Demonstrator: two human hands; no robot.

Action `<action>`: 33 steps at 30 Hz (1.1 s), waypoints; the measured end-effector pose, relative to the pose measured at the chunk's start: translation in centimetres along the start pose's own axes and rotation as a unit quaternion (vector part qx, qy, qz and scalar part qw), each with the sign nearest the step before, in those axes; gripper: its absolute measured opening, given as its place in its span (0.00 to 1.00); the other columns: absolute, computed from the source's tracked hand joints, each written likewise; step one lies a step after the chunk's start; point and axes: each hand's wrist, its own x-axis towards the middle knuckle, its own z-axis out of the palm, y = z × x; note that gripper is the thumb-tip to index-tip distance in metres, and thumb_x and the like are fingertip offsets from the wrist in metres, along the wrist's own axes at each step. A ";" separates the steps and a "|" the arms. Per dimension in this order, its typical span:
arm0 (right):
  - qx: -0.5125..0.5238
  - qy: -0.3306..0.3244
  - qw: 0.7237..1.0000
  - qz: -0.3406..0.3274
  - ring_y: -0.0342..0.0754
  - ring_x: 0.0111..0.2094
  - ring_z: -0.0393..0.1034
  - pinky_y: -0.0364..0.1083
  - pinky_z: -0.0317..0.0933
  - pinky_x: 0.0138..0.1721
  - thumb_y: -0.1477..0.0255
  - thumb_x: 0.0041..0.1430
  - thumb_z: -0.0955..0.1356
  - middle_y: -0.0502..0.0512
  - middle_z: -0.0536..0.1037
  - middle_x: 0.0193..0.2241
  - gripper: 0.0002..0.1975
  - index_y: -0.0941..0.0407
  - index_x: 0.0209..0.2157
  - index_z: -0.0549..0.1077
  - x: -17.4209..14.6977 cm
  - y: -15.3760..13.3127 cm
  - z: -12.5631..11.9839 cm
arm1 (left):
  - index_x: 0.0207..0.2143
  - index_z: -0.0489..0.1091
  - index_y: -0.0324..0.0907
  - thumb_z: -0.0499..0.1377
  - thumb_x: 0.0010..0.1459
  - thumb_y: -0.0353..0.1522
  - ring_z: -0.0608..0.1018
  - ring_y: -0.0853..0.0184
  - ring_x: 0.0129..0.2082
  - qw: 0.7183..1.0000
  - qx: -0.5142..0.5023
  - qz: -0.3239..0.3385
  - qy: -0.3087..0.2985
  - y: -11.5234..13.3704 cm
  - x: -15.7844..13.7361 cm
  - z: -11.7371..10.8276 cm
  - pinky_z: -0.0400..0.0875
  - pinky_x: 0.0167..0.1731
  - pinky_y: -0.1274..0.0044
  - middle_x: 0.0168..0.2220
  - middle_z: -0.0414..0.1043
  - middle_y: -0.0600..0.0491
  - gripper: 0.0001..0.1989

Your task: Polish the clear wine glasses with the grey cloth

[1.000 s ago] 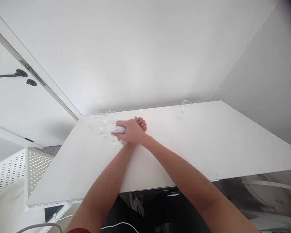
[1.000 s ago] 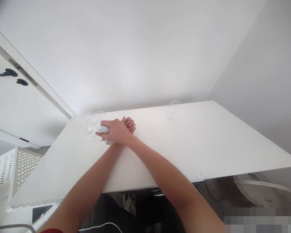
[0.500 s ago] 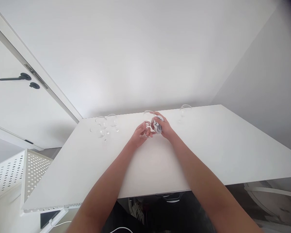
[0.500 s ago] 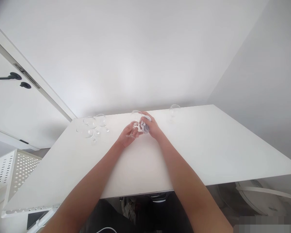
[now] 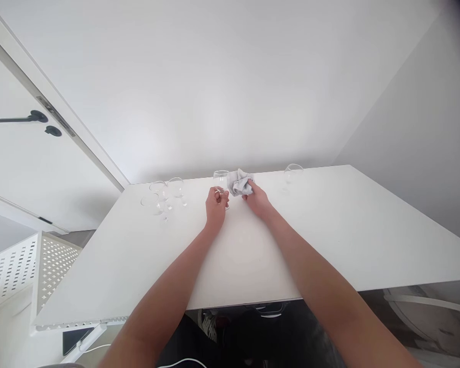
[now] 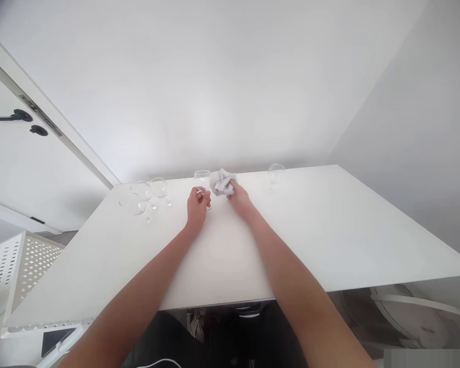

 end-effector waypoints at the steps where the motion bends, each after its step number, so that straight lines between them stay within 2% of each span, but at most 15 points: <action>1: -0.002 0.003 1.000 -0.003 0.50 0.36 0.69 0.47 0.65 0.35 0.58 0.56 0.72 0.52 0.76 0.35 0.13 0.50 0.38 0.75 0.1 0.1 0.0 | 0.42 0.66 0.46 0.62 0.64 0.43 0.71 0.73 0.24 1.000 0.006 0.000 -0.005 0.0 0.0 0.0 0.67 0.29 0.79 0.26 0.68 0.59 0.12; 5: 0.005 -0.046 0.999 -0.023 0.50 0.37 0.68 0.47 0.64 0.37 0.69 0.50 0.74 0.52 0.76 0.35 0.10 0.53 0.36 0.75 -0.2 0.0 0.3 | 0.38 0.67 0.45 0.64 0.61 0.46 0.70 0.76 0.23 1.000 0.004 -0.001 0.008 -0.2 0.1 0.0 0.68 0.26 0.80 0.34 0.72 0.56 0.16; 9: 0.010 -0.091 0.995 -0.031 0.50 0.41 0.69 0.47 0.65 0.40 0.73 0.48 0.74 0.51 0.78 0.42 0.18 0.50 0.43 0.74 -0.8 -0.8 0.7 | 0.40 0.68 0.45 0.68 0.56 0.48 0.70 0.76 0.23 0.999 -0.017 -0.029 0.035 -0.4 0.4 -0.2 0.69 0.24 0.80 0.39 0.73 0.54 0.20; 12: 0.010 -0.095 0.995 -0.016 0.49 0.40 0.70 0.47 0.66 0.39 0.69 0.50 0.76 0.49 0.77 0.42 0.20 0.47 0.45 0.71 -1.1 -1.2 0.9 | 0.39 0.68 0.45 0.69 0.55 0.48 0.70 0.75 0.24 0.997 -0.037 -0.050 0.035 -0.4 0.5 -0.3 0.69 0.23 0.80 0.34 0.74 0.54 0.21; 15: -0.002 -0.072 0.997 -0.005 0.47 0.36 0.69 0.46 0.65 0.36 0.62 0.52 0.77 0.48 0.76 0.38 0.21 0.46 0.46 0.70 -1.2 -1.1 0.9 | 0.38 0.67 0.44 0.69 0.54 0.47 0.71 0.73 0.26 0.996 -0.056 -0.056 0.044 -0.3 0.6 -0.3 0.69 0.24 0.80 0.31 0.75 0.54 0.20; 19: -0.022 -0.033 0.999 -0.008 0.44 0.27 0.61 0.44 0.54 0.25 0.55 0.52 0.77 0.47 0.69 0.27 0.19 0.51 0.34 0.70 -0.8 -0.8 0.5 | 0.37 0.66 0.44 0.69 0.55 0.45 0.66 0.75 0.21 0.992 -0.083 -0.059 0.071 -0.5 0.8 -0.6 0.67 0.23 0.80 0.26 0.72 0.57 0.19; 21: -0.030 -0.021 0.999 -0.001 0.43 0.25 0.57 0.44 0.50 0.24 0.52 0.54 0.76 0.47 0.65 0.25 0.20 0.52 0.31 0.69 -0.6 -0.6 0.2 | 0.37 0.66 0.44 0.70 0.54 0.44 0.66 0.75 0.21 0.989 -0.103 -0.053 0.089 -0.7 1.0 -0.7 0.66 0.24 0.80 0.25 0.70 0.59 0.19; 23: -0.051 -0.010 0.999 -0.018 0.43 0.26 0.57 0.44 0.50 0.24 0.54 0.55 0.75 0.47 0.64 0.24 0.19 0.53 0.29 0.70 -0.5 -0.4 0.0 | 0.38 0.67 0.45 0.71 0.53 0.43 0.68 0.74 0.23 0.983 -0.137 -0.051 0.111 -0.9 1.1 -0.9 0.66 0.25 0.80 0.26 0.70 0.58 0.19; 26: -0.081 -0.003 0.993 -0.081 0.45 0.31 0.64 0.44 0.57 0.29 0.63 0.51 0.76 0.48 0.70 0.31 0.14 0.50 0.38 0.73 -0.5 -0.3 -0.2 | 0.37 0.67 0.44 0.72 0.51 0.43 0.72 0.73 0.27 0.971 -0.201 -0.067 0.114 -0.9 1.4 -0.9 0.68 0.28 0.79 0.30 0.72 0.56 0.20; 29: -0.138 -0.037 0.985 -0.098 0.47 0.36 0.68 0.46 0.63 0.34 0.66 0.49 0.76 0.49 0.74 0.40 0.25 0.44 0.50 0.74 -0.6 -0.2 0.0 | 0.37 0.68 0.44 0.73 0.50 0.42 0.74 0.73 0.30 0.959 -0.255 -0.074 0.096 -0.8 1.5 -0.9 0.68 0.28 0.79 0.33 0.71 0.55 0.20; 31: -0.201 -0.085 0.971 -0.096 0.49 0.38 0.69 0.48 0.64 0.38 0.64 0.51 0.75 0.51 0.74 0.40 0.18 0.47 0.45 0.79 -0.6 -0.1 0.1 | 0.36 0.67 0.43 0.73 0.49 0.41 0.72 0.74 0.28 0.955 -0.271 -0.070 0.095 -0.6 1.5 -0.8 0.67 0.27 0.80 0.31 0.70 0.56 0.21; 33: -0.248 -0.101 0.957 -0.111 0.50 0.39 0.69 0.50 0.64 0.40 0.60 0.53 0.74 0.53 0.73 0.40 0.09 0.50 0.33 0.80 -0.6 0.1 0.2 | 0.36 0.66 0.44 0.73 0.49 0.42 0.71 0.74 0.27 0.956 -0.269 -0.068 0.100 -0.6 1.6 -0.7 0.66 0.27 0.81 0.29 0.68 0.58 0.21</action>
